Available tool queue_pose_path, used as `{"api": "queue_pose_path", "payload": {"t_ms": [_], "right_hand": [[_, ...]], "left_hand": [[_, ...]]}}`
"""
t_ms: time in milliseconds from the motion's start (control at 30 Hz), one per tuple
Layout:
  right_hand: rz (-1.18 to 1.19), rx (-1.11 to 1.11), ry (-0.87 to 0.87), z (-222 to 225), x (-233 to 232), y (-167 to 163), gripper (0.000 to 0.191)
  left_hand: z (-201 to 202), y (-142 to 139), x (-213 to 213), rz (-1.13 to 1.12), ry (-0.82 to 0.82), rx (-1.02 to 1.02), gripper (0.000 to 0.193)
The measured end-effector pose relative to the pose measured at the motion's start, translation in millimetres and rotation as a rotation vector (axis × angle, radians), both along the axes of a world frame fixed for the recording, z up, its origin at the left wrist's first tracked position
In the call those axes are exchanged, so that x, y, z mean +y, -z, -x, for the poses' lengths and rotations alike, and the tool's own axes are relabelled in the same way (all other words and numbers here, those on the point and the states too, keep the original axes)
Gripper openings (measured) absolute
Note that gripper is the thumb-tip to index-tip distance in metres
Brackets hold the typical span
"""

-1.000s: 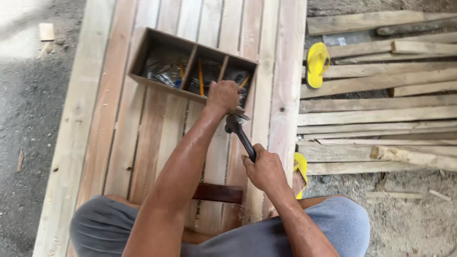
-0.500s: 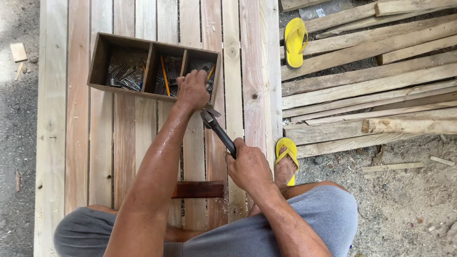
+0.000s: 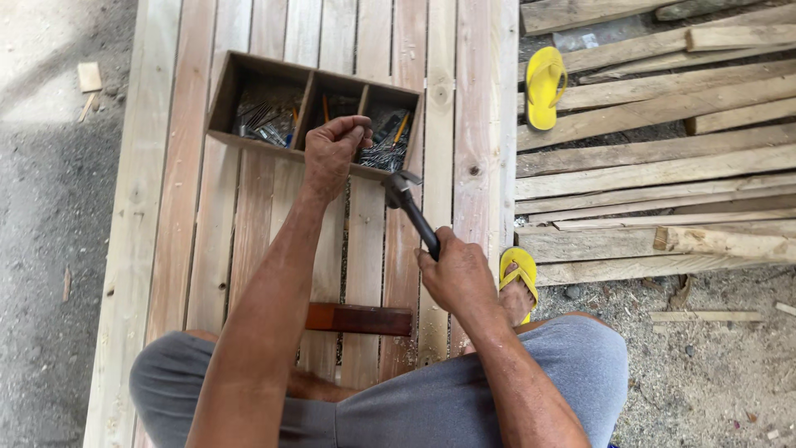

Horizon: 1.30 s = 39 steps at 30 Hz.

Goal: The person sits cross-legged on a wooden slatted bench and hammers nails into the planks, taking nails one at a time from a divided wooden box of hardware. They position each nail on the wood and drive it in with a claw hammer, repeating across the bench surface.

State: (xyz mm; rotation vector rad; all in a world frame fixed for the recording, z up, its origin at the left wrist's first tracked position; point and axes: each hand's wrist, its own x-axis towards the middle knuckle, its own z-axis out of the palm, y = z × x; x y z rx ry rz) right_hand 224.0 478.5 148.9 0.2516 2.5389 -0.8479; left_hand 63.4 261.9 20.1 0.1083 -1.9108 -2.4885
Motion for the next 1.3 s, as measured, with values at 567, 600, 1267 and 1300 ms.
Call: {"api": "queue_pose_path", "payload": {"t_ms": [567, 600, 1267, 1300], "right_hand": [[0.016, -0.057, -0.131, 12.3, -73.1, 30.6, 0.033], [0.011, -0.065, -0.139, 13.2, -76.3, 33.1, 0.032], [0.043, 0.084, -0.220, -2.0, -89.7, 51.3, 0.030], [0.053, 0.119, -0.223, -4.9, -88.6, 51.9, 0.031]], "left_hand": [[-140.5, 85.7, -105.4, 0.686, -0.354, 0.022, 0.003], [-144.8, 85.6, -106.7, 0.673, -0.347, -0.026, 0.004], [-149.4, 87.1, -68.0, 0.901, -0.342, 0.168, 0.008], [-150.0, 88.4, -67.0, 0.919, -0.342, 0.170, 0.008]]}}
